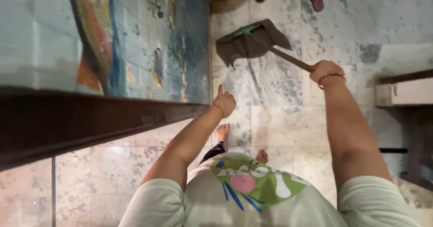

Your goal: The person cleans the floor using a floor wiper and a cloth. The person wipes the floor, washes the cloth in a sink, and then attaches the cloth to the wiper to continue cleaning.

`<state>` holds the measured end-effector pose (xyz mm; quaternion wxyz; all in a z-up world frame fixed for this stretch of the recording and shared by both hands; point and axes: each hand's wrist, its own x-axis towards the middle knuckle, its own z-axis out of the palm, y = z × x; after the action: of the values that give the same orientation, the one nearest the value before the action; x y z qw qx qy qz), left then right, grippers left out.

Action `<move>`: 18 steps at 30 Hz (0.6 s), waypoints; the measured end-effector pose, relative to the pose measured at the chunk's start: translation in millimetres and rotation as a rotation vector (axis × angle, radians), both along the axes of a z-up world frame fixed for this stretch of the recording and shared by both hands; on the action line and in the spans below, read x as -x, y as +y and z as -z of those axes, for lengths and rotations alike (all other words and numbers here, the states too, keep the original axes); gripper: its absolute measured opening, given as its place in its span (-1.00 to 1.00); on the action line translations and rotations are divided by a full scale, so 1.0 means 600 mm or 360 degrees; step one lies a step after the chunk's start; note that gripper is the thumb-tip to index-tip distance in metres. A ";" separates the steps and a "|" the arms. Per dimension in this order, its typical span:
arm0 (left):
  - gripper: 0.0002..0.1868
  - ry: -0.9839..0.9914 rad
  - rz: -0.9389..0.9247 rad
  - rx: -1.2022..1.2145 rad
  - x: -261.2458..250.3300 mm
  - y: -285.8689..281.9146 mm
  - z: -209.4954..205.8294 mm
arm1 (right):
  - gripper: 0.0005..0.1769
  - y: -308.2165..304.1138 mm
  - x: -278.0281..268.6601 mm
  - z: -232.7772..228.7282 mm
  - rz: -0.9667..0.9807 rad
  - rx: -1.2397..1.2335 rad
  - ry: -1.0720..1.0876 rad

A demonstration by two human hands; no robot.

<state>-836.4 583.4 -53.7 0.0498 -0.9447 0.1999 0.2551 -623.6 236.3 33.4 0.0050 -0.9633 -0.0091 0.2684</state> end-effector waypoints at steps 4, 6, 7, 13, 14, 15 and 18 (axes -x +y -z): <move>-0.69 0.0013 0.0152 0.0054 0.033 0.004 -0.015 | -0.62 0.117 0.001 0.104 0.0171 -0.0231 0.0158; -0.67 0.0034 0.0169 0.0031 0.062 0.013 -0.019 | -0.62 0.183 0.005 0.175 0.0127 -0.0185 0.0060; -0.73 0.0031 0.0141 0.0140 0.077 0.019 -0.017 | -0.62 0.205 0.004 0.205 0.0161 -0.0228 0.0090; -0.76 0.0063 0.0108 0.0188 0.139 0.074 0.009 | -0.61 0.420 -0.016 0.303 0.0541 -0.0372 0.0248; -0.76 0.0099 0.0041 0.0228 0.138 0.089 0.014 | -0.61 0.449 -0.018 0.309 0.0509 -0.0376 0.0174; -0.76 0.0088 0.0040 0.0221 0.139 0.102 0.016 | -0.61 0.464 -0.014 0.313 0.0486 -0.0371 0.0108; -0.76 -0.0007 0.0146 0.0103 0.153 0.124 0.023 | -0.60 0.466 -0.007 0.319 0.0280 -0.0396 0.0042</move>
<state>-927.9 657.7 -67.2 0.0313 -0.9362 0.2510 0.2439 -619.5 516.1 -157.8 0.1478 -0.9487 0.0422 0.2764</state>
